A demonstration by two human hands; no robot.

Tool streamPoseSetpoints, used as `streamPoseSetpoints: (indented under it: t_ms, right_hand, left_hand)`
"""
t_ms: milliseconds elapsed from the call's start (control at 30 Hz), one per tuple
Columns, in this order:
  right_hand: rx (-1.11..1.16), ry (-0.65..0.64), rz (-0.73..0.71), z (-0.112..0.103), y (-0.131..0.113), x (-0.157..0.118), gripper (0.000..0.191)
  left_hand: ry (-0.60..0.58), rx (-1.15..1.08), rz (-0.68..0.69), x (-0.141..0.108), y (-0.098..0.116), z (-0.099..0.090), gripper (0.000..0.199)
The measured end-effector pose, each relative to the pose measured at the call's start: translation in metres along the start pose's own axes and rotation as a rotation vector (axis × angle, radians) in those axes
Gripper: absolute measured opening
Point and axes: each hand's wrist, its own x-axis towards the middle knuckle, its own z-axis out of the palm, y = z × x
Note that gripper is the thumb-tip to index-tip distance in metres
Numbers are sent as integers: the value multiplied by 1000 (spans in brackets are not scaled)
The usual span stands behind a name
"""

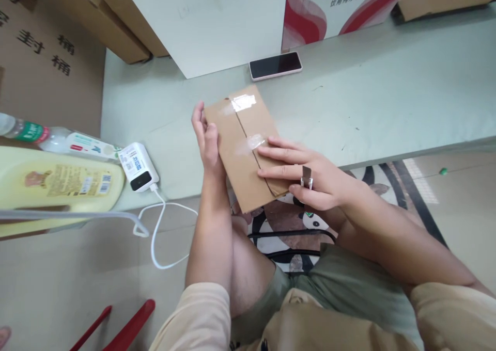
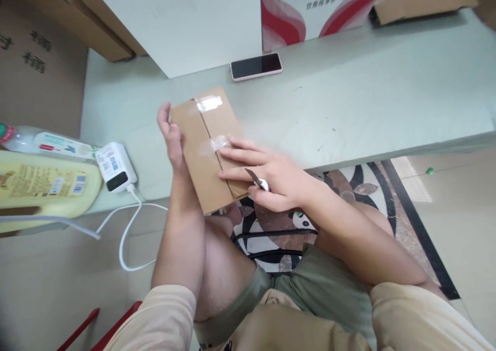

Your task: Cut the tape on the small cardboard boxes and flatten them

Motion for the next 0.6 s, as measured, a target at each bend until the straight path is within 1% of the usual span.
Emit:
streamPoseSetpoints:
  t_ms: [67,133,200,267,367,467,533,600]
  right_hand:
    - [107,-20,19,-2,-8,-1,46]
    - [211,20,119,-7,-17,-1,37]
    - [325,132,255,-14,-25,-1,28]
    - [477,285,375,-21,-30,0,25]
    - [686,513,436,-31,-28,3,30]
    - [734,671,459,-36,-22,5,33]
    - [728,750,475,-34,-19,8,27]
    - [683,786,523,-30,-20,11,21]
  left_hand:
    - [-14,26,53,3,4,-6,59]
    - [-51,34,46,4,7,-9,55]
    - [-79,26,12,3,10,-9,53]
    - [-89,9,-4,1,11,-6,52]
    - [-84,-30,16,-2,8,1,49]
    - [-68,-24,49,-7,6,8,45]
    - [-60,18,78,-11,6,13,43]
    - [-59,57,109,-15,7,18,42]
